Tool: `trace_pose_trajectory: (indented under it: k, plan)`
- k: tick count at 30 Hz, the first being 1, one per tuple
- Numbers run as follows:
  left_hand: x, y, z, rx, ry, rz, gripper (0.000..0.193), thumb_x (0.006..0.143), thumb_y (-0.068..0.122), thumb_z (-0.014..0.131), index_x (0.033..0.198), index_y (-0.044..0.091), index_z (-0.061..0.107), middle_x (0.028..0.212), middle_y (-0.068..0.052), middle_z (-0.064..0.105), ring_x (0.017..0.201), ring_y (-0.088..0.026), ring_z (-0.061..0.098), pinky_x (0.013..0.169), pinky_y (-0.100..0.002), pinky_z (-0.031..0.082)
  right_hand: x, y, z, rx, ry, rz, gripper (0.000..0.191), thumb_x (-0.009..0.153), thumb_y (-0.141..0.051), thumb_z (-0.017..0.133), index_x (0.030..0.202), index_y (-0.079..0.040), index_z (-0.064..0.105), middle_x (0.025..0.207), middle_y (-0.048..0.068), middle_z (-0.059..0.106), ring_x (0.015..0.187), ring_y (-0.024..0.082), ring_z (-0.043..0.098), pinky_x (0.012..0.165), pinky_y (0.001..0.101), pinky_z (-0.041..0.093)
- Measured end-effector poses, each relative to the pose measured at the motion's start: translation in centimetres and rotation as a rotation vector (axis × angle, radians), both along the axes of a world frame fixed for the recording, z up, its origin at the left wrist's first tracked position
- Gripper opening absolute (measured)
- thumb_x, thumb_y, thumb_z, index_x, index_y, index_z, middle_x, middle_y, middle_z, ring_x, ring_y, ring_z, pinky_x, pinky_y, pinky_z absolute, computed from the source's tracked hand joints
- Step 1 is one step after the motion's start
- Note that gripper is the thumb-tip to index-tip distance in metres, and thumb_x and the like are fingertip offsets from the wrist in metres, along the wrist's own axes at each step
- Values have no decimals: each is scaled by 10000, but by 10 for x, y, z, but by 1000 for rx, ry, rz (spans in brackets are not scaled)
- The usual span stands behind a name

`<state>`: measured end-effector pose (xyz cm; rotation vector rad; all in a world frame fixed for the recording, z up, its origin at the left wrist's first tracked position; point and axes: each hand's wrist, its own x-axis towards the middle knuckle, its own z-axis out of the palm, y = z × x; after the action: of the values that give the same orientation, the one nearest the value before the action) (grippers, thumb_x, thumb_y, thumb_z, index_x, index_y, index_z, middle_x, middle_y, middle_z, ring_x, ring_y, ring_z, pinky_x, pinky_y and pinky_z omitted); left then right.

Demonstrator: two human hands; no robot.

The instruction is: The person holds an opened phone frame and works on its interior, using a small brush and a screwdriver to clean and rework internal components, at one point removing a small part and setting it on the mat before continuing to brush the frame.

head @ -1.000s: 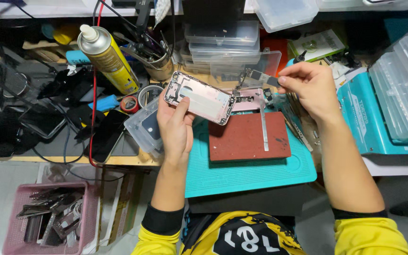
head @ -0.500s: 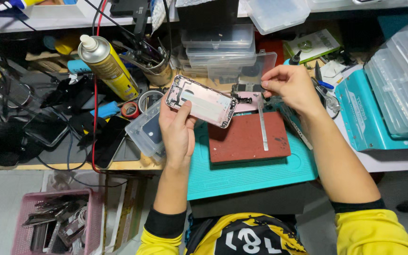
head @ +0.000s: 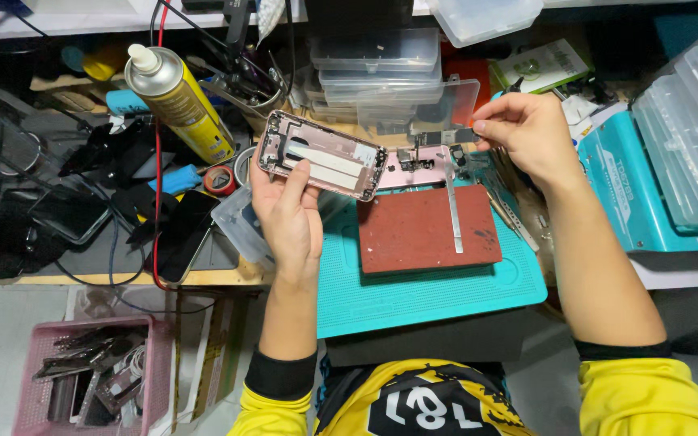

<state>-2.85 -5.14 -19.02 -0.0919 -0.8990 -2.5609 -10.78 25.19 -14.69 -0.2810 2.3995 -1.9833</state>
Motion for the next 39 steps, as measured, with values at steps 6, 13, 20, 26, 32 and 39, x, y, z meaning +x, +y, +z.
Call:
trace_pose_trajectory:
  k: [6, 13, 20, 26, 32, 39]
  plan:
    - [4, 1, 1, -14, -59, 1, 359, 1010, -70, 557, 1352, 15, 485, 1230, -151, 650, 1077, -271, 698, 888, -450, 636, -6, -14, -1, 74, -62, -9, 110, 912, 54, 703, 1022, 45, 710, 893, 86, 732, 731, 127, 698, 670, 255, 580]
    - [3, 6, 4, 3, -40, -14, 330, 1032, -65, 557, 1351, 3, 506, 1259, -150, 647, 1110, -263, 699, 929, -438, 634, -15, -43, -2, 171, -143, 80, 113, 905, 15, 713, 1013, 47, 721, 830, 82, 730, 693, 119, 701, 638, 253, 571]
    - [-3, 22, 7, 3, -27, -69, 339, 1041, -34, 546, 1369, 10, 473, 1255, -146, 647, 1114, -255, 695, 941, -420, 622, -4, -42, 4, 627, 147, -29, 122, 938, -68, 719, 1011, 15, 769, 795, 105, 754, 717, 124, 737, 693, 286, 572]
    - [-7, 60, 9, -120, -72, -213, 378, 1030, -31, 534, 1396, 8, 449, 1232, -170, 666, 1084, -259, 700, 922, -417, 617, 38, -30, 32, 218, 321, 87, 332, 928, -131, 754, 1224, 9, 699, 1088, 144, 760, 969, 165, 726, 833, 302, 589]
    - [-2, 93, 6, -141, -15, -345, 404, 1057, -38, 542, 1447, -19, 440, 1247, -159, 658, 1113, -213, 684, 981, -373, 589, 65, -30, 34, 608, 672, 90, 491, 863, -144, 811, 1282, 70, 671, 1136, 210, 728, 977, 244, 691, 830, 347, 558]
    - [1, 85, 8, -313, -43, -407, 359, 1062, -12, 521, 1417, -48, 486, 1189, -154, 709, 1048, -183, 712, 923, -323, 598, 65, -19, 21, 226, 143, 10, 196, 950, -93, 754, 1123, -4, 777, 891, 55, 784, 763, 87, 701, 681, 248, 556]
